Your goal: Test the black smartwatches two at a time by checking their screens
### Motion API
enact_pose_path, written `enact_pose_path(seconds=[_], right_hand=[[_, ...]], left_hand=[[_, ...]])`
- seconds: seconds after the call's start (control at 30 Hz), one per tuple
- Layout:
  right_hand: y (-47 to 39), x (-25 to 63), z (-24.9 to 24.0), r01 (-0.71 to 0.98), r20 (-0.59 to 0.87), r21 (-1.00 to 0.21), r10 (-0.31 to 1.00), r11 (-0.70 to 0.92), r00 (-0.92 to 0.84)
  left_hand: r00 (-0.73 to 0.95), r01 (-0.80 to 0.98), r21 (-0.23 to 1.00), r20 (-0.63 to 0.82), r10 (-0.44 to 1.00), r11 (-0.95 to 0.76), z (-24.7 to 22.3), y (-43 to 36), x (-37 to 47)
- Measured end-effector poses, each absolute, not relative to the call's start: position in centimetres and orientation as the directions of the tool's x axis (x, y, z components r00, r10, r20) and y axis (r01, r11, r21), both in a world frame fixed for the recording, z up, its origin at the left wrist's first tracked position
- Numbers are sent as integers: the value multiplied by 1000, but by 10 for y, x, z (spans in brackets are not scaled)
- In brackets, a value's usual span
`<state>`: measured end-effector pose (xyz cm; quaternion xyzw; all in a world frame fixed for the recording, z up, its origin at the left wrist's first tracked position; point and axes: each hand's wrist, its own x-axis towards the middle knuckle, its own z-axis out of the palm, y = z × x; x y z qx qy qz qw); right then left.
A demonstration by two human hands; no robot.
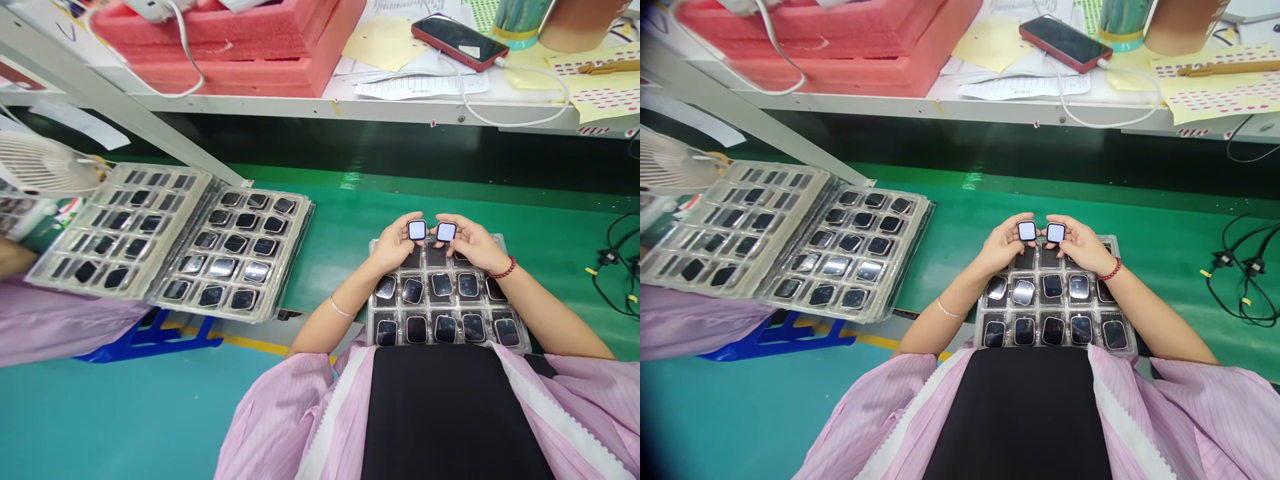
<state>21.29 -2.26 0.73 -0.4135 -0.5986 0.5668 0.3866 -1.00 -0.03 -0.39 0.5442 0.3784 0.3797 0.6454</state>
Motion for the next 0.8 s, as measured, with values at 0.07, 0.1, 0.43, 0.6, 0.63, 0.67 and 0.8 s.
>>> enact_pose_path(seconds=[0.07,0.1,0.43,0.6,0.63,0.67,0.8], right_hand=[[-23,213,7,62,-1,-998,933,23,-360],[-23,213,7,65,0,-998,933,25,-360],[-24,213,9,63,4,-998,937,28,-350],[-24,213,8,68,7,-997,933,34,-359],[-24,213,8,71,7,-997,933,35,-359],[-24,213,8,74,7,-997,933,36,-361],[-24,212,10,73,8,-997,930,37,-367]], left_hand=[[426,-77,991,-69,902,112,-5,0,-10],[426,-74,992,-60,903,101,-5,0,-10],[435,-81,996,18,900,19,0,-2,-11],[429,-108,994,25,903,24,1,-3,-10],[429,-113,993,26,903,25,1,-3,-10],[427,-118,993,28,904,25,1,-3,-10],[429,-114,993,30,903,21,0,-3,-10]])
